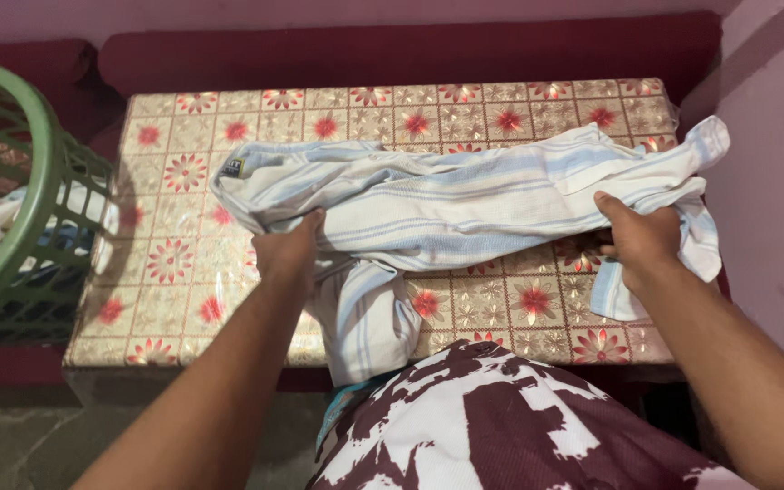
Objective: The person takes a striped shirt from a laundry basket, lays it on a table, smooths it out, and folds it neatly. The person then buttons the shirt and smooths it again before folding it into a compact rectangle.
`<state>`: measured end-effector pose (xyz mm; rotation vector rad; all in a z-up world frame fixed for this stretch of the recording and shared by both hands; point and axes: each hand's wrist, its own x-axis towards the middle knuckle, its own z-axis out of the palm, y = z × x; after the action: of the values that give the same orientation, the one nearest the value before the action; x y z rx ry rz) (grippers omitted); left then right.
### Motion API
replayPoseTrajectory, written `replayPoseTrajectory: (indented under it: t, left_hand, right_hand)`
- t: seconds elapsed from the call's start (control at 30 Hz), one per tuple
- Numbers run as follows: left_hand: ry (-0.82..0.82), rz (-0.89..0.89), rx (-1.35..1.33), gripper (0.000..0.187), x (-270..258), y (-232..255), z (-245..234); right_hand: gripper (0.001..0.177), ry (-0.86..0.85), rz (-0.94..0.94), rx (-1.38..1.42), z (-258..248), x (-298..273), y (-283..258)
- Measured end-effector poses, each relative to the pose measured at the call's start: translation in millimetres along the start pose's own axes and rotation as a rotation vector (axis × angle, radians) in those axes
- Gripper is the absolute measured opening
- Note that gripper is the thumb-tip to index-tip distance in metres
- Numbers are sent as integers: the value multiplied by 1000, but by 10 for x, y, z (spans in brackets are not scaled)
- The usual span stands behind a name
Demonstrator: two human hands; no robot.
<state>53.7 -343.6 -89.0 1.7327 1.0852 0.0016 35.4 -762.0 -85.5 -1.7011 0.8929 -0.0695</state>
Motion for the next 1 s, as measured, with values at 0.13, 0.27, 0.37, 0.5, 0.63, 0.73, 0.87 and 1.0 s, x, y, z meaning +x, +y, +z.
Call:
replayPoseTrajectory:
  t: [0.13, 0.27, 0.37, 0.5, 0.63, 0.73, 0.87, 1.0]
  left_hand:
    - [-118, 162, -367, 77, 484, -36, 158]
    - [-285, 220, -649, 85, 852, 287, 226]
    - [-230, 497, -627, 82, 1074, 692, 244]
    - [-201, 375, -698, 66, 1202, 1112, 111]
    - [-212, 92, -671, 49, 1085, 1056, -32]
    - [-228, -90, -715, 45, 907, 841, -134]
    - [-218, -239, -810, 44, 735, 547, -284]
    - [-204, -310, -857, 43, 644, 293, -329]
  right_hand:
    - [45, -99, 37, 104, 4, 311, 13]
    - [44, -243, -158, 263, 118, 831, -30]
    - [50, -435, -414, 440, 211, 993, -246]
    - [43, -289, -90, 415, 269, 782, -673]
    - [41, -130, 127, 233, 298, 496, -735]
    - [41, -100, 208, 150, 229, 406, -535]
    - [44, 30, 181, 122, 162, 604, -98]
    - [41, 101, 169, 107, 121, 818, 290]
